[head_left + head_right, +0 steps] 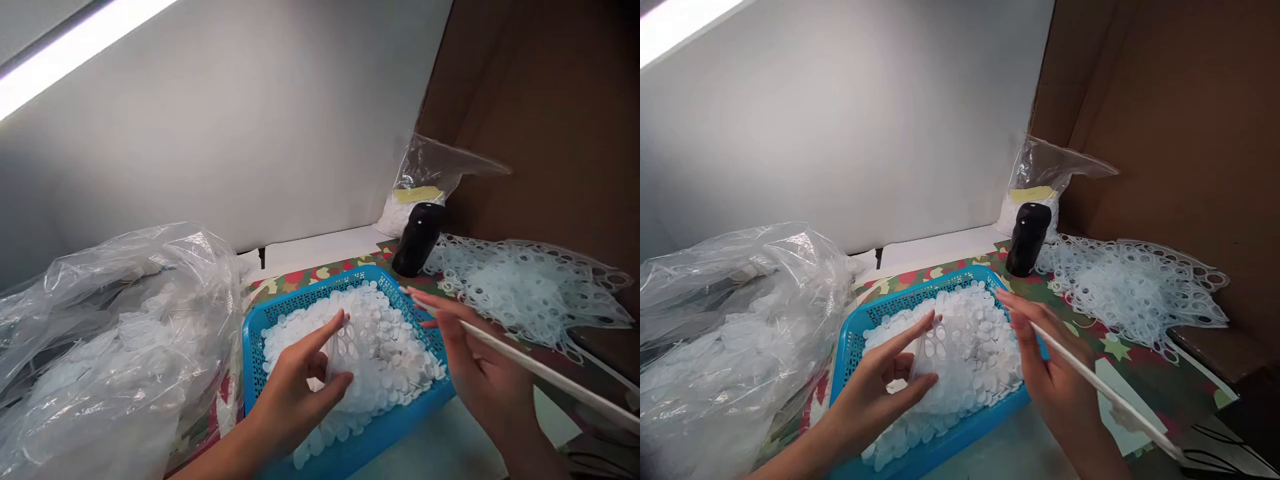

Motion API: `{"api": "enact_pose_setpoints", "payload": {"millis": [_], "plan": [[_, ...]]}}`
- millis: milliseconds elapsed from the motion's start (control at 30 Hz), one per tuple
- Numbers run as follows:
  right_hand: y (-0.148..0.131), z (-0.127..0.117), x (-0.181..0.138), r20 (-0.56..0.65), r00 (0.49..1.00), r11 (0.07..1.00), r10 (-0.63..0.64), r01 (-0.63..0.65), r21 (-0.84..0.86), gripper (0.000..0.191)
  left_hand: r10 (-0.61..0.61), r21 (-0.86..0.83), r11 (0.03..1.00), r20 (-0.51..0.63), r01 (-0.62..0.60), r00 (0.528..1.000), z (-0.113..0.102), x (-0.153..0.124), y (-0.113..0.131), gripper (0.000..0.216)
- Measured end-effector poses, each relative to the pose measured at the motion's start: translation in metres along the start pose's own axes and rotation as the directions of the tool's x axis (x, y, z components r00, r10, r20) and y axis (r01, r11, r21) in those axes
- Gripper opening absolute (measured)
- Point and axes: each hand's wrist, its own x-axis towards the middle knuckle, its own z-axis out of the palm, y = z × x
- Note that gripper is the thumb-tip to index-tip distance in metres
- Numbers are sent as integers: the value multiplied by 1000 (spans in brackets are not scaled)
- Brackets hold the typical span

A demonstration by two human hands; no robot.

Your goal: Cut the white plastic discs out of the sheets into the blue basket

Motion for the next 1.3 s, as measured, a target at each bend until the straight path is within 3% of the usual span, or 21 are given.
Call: {"api": "enact_pose_setpoints", "payload": {"millis": [233,367,500,633,833,1100,1200,1267,1300], "plan": [[-22,4,-14,177,984,995,-26,8,101,22,-2,-95,995,-42,-2,999,0,2,3,64],[-33,11,-21,271,950,966,-154,87,244,24,11,-127,992,-34,-16,999,0,2,0,67],[-36,15,-23,345,890,936,-299,204,285,28,26,-130,991,-26,-29,999,1,1,-1,71],[-36,16,-21,357,862,928,-359,292,230,26,1,-116,993,-28,-4,1000,1,1,-2,72],[-37,23,-22,283,832,878,-477,469,99,22,-25,-103,994,-20,23,999,0,1,-3,76],[-32,34,-25,306,806,839,-507,543,-40,22,18,-79,997,-1,-18,1000,2,0,0,82],[-22,33,-26,313,755,784,-576,619,-52,28,1,-87,996,-13,-2,1000,2,0,-1,82],[-11,30,-26,344,672,704,-656,709,-41,33,3,-84,996,-8,-4,1000,2,0,-2,82],[-5,28,-25,336,655,680,-677,731,-57,34,8,-86,996,2,-8,1000,3,0,-3,82]]}}
